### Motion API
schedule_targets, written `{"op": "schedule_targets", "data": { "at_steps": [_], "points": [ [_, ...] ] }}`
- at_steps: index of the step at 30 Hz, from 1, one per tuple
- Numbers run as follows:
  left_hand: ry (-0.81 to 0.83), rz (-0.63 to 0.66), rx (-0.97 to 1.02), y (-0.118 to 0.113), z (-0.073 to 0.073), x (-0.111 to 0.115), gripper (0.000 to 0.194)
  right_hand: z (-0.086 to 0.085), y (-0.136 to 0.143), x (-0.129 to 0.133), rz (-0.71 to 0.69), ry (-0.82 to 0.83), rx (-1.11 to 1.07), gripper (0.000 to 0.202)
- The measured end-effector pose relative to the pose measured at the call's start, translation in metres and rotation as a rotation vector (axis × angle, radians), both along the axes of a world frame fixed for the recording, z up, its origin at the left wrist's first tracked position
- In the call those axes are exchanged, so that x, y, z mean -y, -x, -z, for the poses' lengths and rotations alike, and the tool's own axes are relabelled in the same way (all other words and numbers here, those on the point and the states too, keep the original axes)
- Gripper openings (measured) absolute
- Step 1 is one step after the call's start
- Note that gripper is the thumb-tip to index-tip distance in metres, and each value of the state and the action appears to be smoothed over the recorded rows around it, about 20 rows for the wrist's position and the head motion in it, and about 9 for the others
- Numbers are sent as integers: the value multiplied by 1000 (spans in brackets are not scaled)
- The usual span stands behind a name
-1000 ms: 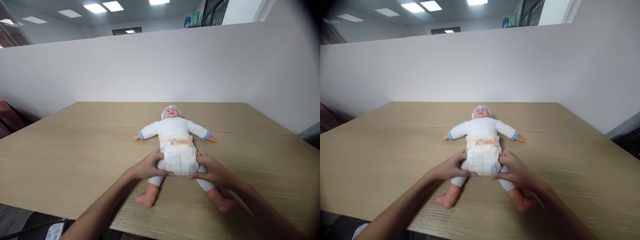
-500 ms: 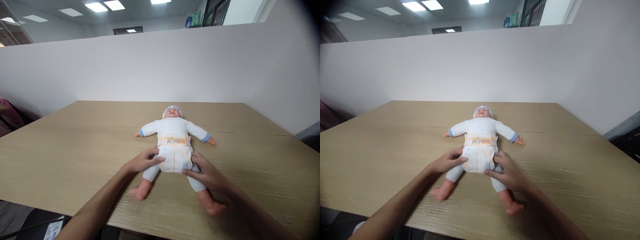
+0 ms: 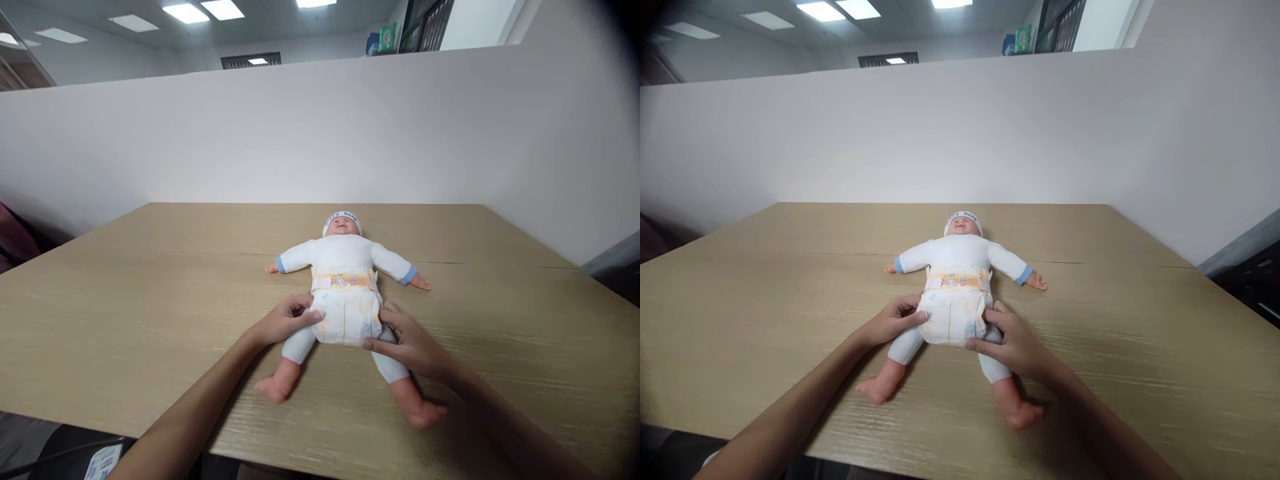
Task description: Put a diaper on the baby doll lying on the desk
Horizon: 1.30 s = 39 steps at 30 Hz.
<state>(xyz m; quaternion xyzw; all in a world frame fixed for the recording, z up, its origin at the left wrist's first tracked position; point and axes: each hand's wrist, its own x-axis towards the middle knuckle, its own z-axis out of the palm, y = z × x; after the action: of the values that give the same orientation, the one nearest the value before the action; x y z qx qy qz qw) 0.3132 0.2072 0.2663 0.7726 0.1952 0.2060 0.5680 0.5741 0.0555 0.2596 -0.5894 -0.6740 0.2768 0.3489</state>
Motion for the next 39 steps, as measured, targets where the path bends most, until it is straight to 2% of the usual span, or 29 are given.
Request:
{"op": "schedule_targets", "data": {
  "at_steps": [9,11,14,17,21,25,28,32,39],
  "points": [
    [156,27,58,-2,6,2,34,-4,1,0,8,-12,-4,28],
    [184,36,71,-2,6,2,33,-4,3,0,13,10,-102,33],
    [232,34,96,-3,6,4,31,-1,9,-2,-8,67,-383,53],
    [288,8,117,-4,7,5,36,1,14,-4,-24,115,-592,55],
    [310,-77,143,-7,9,6,44,1,14,-7,80,94,-666,49],
    [309,-177,186,-10,11,5,41,2,12,-7,119,81,-682,47],
    [242,-263,191,-10,12,5,37,5,10,-6,190,-6,-580,39],
    [47,-357,180,-8,11,5,32,11,5,-7,312,-181,-306,39],
    [-232,-414,147,-8,11,0,40,11,0,-4,314,-154,-177,37]
  ]
}}
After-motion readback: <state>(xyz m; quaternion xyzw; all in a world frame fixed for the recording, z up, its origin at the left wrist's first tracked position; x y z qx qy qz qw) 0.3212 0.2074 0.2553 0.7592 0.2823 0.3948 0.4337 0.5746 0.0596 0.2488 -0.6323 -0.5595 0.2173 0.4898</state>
